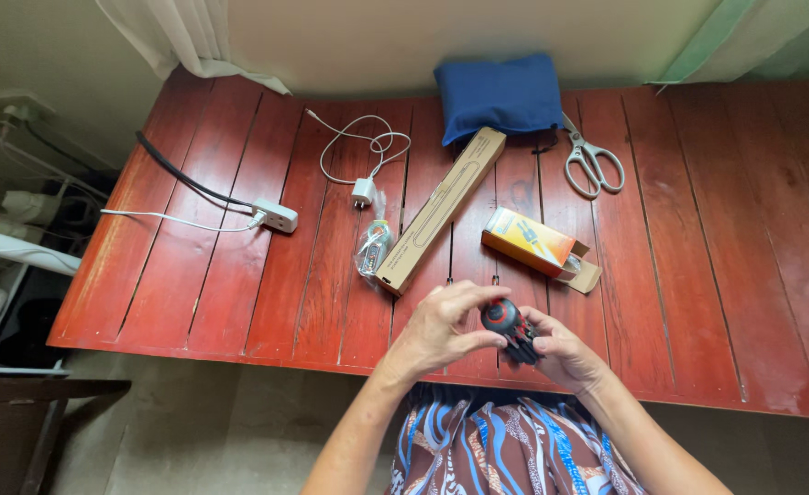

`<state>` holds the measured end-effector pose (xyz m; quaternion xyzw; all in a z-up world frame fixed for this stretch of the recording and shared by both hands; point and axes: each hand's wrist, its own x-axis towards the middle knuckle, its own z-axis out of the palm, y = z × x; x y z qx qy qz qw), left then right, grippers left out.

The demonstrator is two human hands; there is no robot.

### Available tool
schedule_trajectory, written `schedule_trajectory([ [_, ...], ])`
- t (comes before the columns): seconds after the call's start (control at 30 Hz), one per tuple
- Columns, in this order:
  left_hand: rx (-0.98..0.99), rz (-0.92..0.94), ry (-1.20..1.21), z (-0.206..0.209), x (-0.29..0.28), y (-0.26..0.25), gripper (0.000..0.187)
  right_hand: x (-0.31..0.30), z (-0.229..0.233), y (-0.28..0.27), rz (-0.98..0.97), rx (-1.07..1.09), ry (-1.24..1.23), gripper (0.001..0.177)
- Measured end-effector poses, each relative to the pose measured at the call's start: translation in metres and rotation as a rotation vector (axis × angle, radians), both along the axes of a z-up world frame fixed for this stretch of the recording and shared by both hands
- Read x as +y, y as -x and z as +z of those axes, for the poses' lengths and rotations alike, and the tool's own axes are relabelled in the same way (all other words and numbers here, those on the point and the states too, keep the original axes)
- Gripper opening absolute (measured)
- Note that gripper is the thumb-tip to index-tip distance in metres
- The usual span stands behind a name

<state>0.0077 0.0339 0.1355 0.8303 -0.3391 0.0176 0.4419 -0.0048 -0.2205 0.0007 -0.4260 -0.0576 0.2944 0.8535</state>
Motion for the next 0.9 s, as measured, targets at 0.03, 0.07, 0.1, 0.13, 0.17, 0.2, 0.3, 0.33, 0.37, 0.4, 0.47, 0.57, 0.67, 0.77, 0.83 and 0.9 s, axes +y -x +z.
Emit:
schedule_trajectory([
  [0.03,-0.154,-0.080,-0.068,0.006,0.000,-0.003,0.067,0.002,-0.004,0.000,0.026,0.004,-0.047,0.075],
  [0.07,-0.130,-0.113,-0.075,0.010,0.000,-0.006,0.064,0.004,-0.007,0.000,0.053,0.008,-0.095,0.078],
  [0.1,-0.106,-0.146,-0.082,0.014,-0.002,-0.009,0.061,0.008,-0.010,0.000,0.105,0.003,-0.170,0.075],
  [0.13,-0.084,-0.181,-0.089,0.018,-0.004,-0.013,0.058,0.011,-0.011,0.001,0.154,-0.005,-0.245,0.072],
  [0.17,-0.101,-0.214,-0.056,0.020,-0.005,-0.018,0.056,0.013,-0.010,0.001,0.204,-0.013,-0.319,0.070],
  [0.2,-0.117,-0.250,-0.021,0.022,-0.008,-0.023,0.054,0.014,-0.009,0.003,0.156,-0.031,-0.289,0.070],
  [0.3,-0.111,-0.264,0.054,0.026,-0.012,-0.035,0.054,0.016,0.005,0.001,-0.054,-0.151,-0.052,0.064],
  [0.33,-0.099,-0.251,0.074,0.027,-0.012,-0.037,0.055,0.016,0.012,-0.001,-0.166,-0.228,0.126,0.058],
  [0.37,-0.067,-0.207,0.062,0.026,-0.012,-0.037,0.055,0.017,0.018,-0.002,-0.278,-0.303,0.305,0.052],
  [0.4,-0.034,-0.164,0.050,0.026,-0.012,-0.037,0.054,0.018,0.025,-0.002,-0.354,-0.481,0.448,0.045],
  [0.47,-0.003,-0.076,0.015,0.023,-0.016,-0.036,0.054,0.018,0.038,-0.001,-0.505,-0.832,0.740,0.032],
  [0.57,0.002,0.065,-0.017,0.022,-0.024,-0.035,0.055,0.031,0.054,0.004,-0.723,-1.014,0.958,0.026],
  [0.67,0.057,0.203,0.003,0.020,-0.029,-0.031,0.056,0.037,0.071,0.001,-0.843,-1.087,1.134,0.022],
  [0.77,0.138,0.279,0.024,0.015,-0.029,-0.029,0.055,0.041,0.083,0.000,-0.867,-1.157,1.161,0.018],
  [0.83,0.174,0.279,0.098,0.011,-0.029,-0.030,0.051,0.042,0.088,-0.001,-0.891,-1.111,1.140,0.016],
  [0.9,0.220,0.193,0.247,0.007,-0.029,-0.030,0.048,0.043,0.092,-0.001,-0.897,-1.094,1.115,0.014],
])
